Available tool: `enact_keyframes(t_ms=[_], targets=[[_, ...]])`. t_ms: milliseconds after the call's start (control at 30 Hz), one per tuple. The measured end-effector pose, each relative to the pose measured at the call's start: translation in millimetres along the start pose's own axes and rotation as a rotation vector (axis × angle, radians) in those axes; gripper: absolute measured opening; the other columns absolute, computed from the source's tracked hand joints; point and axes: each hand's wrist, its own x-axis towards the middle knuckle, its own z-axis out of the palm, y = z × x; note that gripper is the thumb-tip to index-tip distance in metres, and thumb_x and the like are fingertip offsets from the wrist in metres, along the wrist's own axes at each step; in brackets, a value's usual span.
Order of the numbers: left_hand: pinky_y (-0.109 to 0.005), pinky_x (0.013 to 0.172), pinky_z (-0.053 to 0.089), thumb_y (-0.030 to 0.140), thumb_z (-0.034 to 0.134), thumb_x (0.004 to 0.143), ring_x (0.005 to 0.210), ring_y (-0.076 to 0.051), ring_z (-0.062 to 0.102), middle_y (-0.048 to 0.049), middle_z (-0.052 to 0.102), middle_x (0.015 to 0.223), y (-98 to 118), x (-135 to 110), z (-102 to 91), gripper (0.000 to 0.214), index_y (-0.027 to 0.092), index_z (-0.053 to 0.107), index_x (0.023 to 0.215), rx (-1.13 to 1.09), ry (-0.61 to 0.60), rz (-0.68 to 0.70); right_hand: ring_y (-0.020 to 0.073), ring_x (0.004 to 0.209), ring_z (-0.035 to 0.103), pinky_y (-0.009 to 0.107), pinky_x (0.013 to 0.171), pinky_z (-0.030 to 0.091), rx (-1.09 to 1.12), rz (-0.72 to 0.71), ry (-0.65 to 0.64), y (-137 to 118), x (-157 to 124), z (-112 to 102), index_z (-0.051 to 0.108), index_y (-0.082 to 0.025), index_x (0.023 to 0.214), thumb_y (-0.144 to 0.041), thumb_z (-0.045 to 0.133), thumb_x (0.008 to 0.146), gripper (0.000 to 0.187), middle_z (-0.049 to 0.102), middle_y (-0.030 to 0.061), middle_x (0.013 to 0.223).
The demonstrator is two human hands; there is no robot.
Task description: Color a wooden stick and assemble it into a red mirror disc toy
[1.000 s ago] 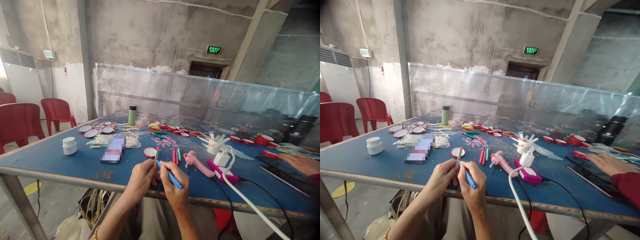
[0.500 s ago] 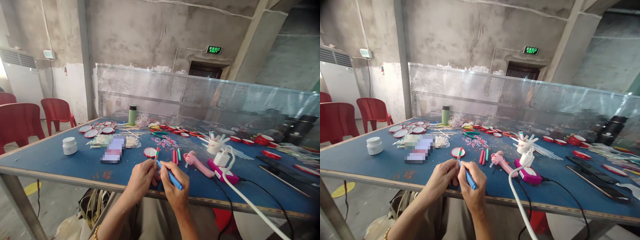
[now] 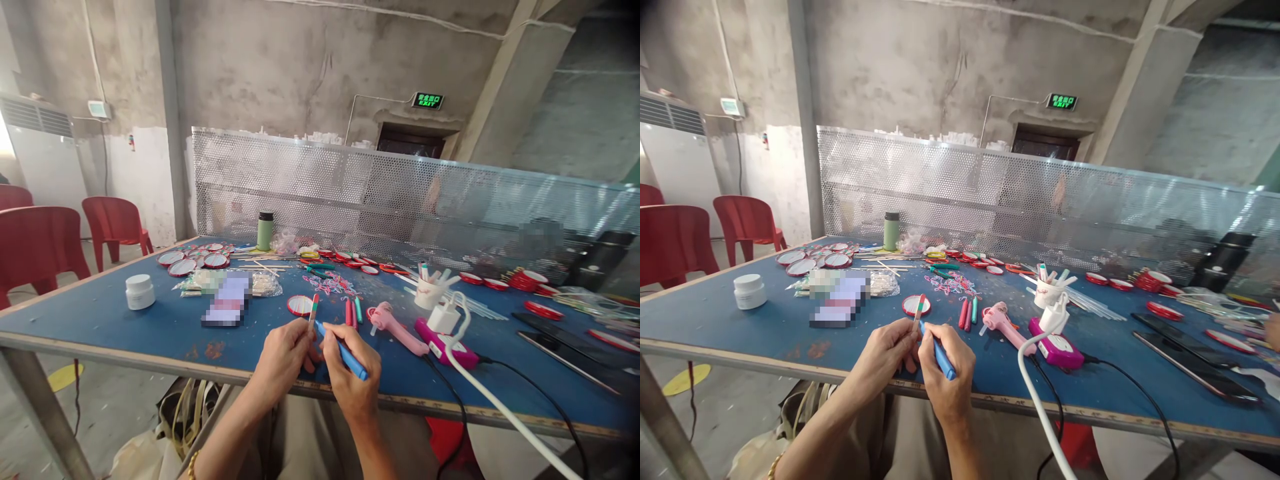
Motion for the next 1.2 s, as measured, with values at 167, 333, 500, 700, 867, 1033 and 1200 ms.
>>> enact_keyframes(t_ms=[167,333,500,700,867,1033,1200], targets=[[-0.02,0.059,0.041,0.033,0.044,0.093,0.052,-0.011,0.059,0.0044,0.063,0.055,1.3,0.0,-0.3,0.024,0.021,0.052,0.073,0.029,0.008,-0.012,0.0136,0.059,0.067,0.023,0.061,0.052,0.002,-0.028,-0.014,0.3,0.1,0.5,0.069,-0.018,0.089,-0.017,0.056,0.095,0.014,0.07,0.0002,0.068],[-0.02,0.059,0.04,0.029,0.043,0.092,0.053,-0.011,0.058,0.0043,0.064,0.057,2.8,0.3,-1.2,0.023,0.021,0.051,0.072,0.04,0.008,-0.006,0.0139,0.061,0.068,0.023,0.063,0.052,-0.009,-0.019,-0.032,2.0,-0.6,1.4,0.069,-0.018,0.089,-0.018,0.056,0.095,0.014,0.071,0.0009,0.071],[-0.021,0.06,0.042,0.035,0.044,0.094,0.055,-0.013,0.063,0.0024,0.067,0.062,0.3,0.1,0.1,0.025,0.021,0.055,0.076,0.013,0.0,-0.004,0.0133,0.059,0.067,0.022,0.061,0.051,-0.025,-0.004,-0.009,2.1,-1.3,0.9,0.068,-0.018,0.086,-0.018,0.056,0.095,0.015,0.07,0.0001,0.068],[-0.021,0.06,0.042,0.033,0.044,0.093,0.054,-0.012,0.061,0.003,0.066,0.06,1.5,0.5,-0.2,0.024,0.021,0.053,0.074,0.015,0.008,0.0,0.013,0.06,0.067,0.022,0.063,0.052,0.003,-0.022,0.007,1.7,-0.6,1.0,0.068,-0.018,0.089,-0.017,0.056,0.095,0.013,0.07,0.0004,0.069],[-0.02,0.059,0.041,0.03,0.043,0.092,0.052,-0.011,0.059,0.0038,0.064,0.057,1.2,1.2,-1.1,0.024,0.021,0.052,0.072,0.039,0.007,0.002,0.0134,0.06,0.067,0.022,0.062,0.051,-0.007,-0.014,-0.03,3.2,-1.1,1.7,0.069,-0.017,0.088,-0.018,0.056,0.095,0.015,0.07,0.0012,0.069],[-0.021,0.059,0.042,0.036,0.044,0.093,0.054,-0.012,0.062,0.0027,0.067,0.062,-2.2,2.7,-0.5,0.025,0.021,0.054,0.075,0.007,0.002,0.003,0.013,0.056,0.064,0.022,0.06,0.051,-0.02,-0.003,-0.007,2.5,-0.9,0.9,0.068,-0.017,0.086,-0.019,0.056,0.095,0.016,0.067,-0.0003,0.065],[-0.02,0.059,0.041,0.035,0.044,0.093,0.052,-0.012,0.059,0.0036,0.063,0.056,1.3,0.9,-0.6,0.027,0.021,0.051,0.071,0.032,0.012,-0.002,0.0137,0.06,0.067,0.022,0.062,0.052,-0.012,-0.021,-0.006,1.2,-0.8,0.7,0.069,-0.018,0.088,-0.017,0.056,0.094,0.014,0.07,0.0005,0.069]])
